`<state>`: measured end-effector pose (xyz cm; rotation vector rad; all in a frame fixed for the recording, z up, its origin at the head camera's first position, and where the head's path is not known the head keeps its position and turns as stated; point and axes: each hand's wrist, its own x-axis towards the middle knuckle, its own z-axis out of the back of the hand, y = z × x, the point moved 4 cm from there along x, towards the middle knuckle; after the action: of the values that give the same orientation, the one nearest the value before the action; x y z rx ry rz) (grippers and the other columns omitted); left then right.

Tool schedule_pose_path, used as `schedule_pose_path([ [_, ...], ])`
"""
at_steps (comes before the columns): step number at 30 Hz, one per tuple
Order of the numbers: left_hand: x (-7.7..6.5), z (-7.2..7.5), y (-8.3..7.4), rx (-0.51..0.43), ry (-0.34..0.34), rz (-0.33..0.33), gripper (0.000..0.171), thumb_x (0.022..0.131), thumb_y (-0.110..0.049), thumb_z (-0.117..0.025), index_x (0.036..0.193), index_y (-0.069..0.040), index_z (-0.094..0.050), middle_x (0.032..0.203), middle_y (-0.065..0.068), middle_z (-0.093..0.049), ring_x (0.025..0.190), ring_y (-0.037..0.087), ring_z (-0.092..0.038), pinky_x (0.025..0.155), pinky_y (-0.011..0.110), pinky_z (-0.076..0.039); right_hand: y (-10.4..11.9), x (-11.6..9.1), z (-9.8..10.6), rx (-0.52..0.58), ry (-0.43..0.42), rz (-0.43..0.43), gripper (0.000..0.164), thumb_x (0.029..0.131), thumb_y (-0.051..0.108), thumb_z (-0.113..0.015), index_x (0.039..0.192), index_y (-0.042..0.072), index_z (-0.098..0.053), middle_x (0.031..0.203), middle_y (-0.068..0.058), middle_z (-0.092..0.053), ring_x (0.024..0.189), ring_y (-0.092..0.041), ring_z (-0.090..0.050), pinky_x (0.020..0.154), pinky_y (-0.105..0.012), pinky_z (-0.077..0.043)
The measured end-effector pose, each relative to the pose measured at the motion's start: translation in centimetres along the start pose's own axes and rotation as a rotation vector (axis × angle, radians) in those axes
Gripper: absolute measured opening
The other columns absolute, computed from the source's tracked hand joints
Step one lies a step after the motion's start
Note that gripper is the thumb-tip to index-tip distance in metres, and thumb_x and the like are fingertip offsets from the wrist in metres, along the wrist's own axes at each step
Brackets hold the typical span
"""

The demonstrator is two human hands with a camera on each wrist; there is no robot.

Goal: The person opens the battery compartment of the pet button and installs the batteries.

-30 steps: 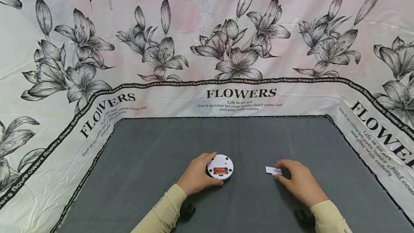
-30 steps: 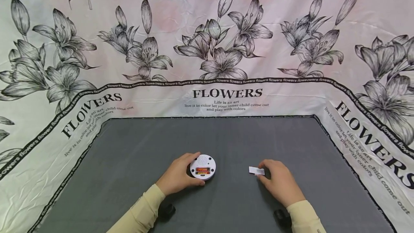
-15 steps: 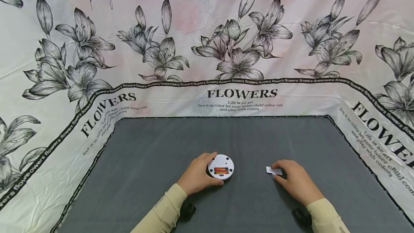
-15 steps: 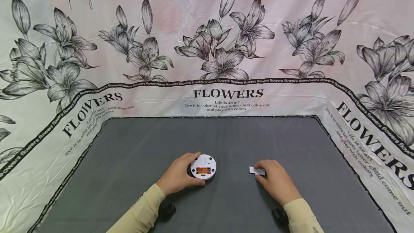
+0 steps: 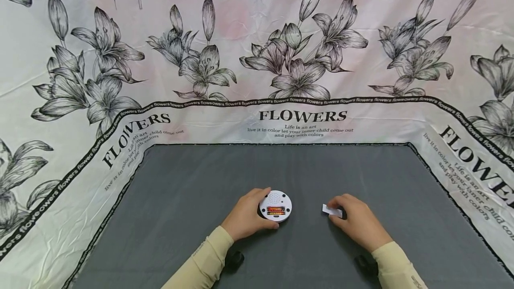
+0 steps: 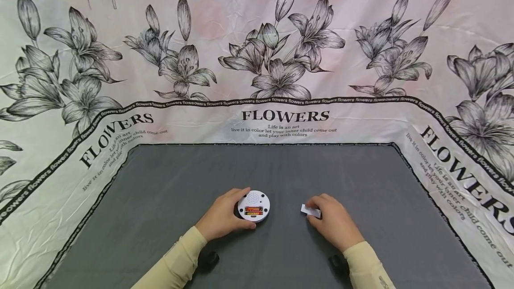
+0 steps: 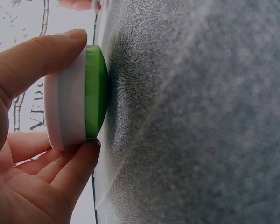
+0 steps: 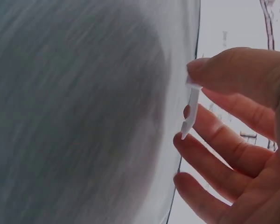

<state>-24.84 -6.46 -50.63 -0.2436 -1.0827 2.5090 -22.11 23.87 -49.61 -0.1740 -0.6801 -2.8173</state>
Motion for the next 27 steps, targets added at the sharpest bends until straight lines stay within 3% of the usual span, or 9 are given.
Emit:
schedule_pose_path([
  [14,0.4,-0.1,0.2,0.044,0.003,0.008,0.101,0.082,-0.04,-0.097,0.165,-0.012,-0.047,0.159,0.007,-0.057,0.141,0.027,-0.058,0.114,0.048,-0.051,7.1,2.6,-1.8,0.102,-0.107,0.246,0.023,0.089,0.009,-0.089,0.102,0.024,-0.078,0.108,0.013,-0.072,0.098,-0.01,-0.071,0.086,-0.039,-0.061],
  [20,0.2,0.0,0.3,0.064,0.008,-0.025,0.1,0.084,-0.04,-0.096,0.165,-0.012,-0.046,0.158,0.007,-0.057,0.135,0.025,-0.06,0.108,0.042,-0.053,9.8,3.1,-3.4,0.116,-0.093,0.352,0.025,0.088,0.008,-0.089,0.1,0.024,-0.076,0.109,0.011,-0.072,0.102,-0.011,-0.068,0.088,-0.039,-0.06],
  [27,0.1,0.2,0.6,0.062,0.003,-0.052,0.1,0.084,-0.04,-0.095,0.165,-0.009,-0.045,0.159,0.008,-0.057,0.135,0.024,-0.061,0.107,0.04,-0.054,11.4,3.2,-5.0,0.093,-0.08,0.418,0.025,0.085,0.012,-0.093,0.098,0.025,-0.075,0.107,0.013,-0.072,0.104,-0.008,-0.063,0.087,-0.037,-0.059],
])
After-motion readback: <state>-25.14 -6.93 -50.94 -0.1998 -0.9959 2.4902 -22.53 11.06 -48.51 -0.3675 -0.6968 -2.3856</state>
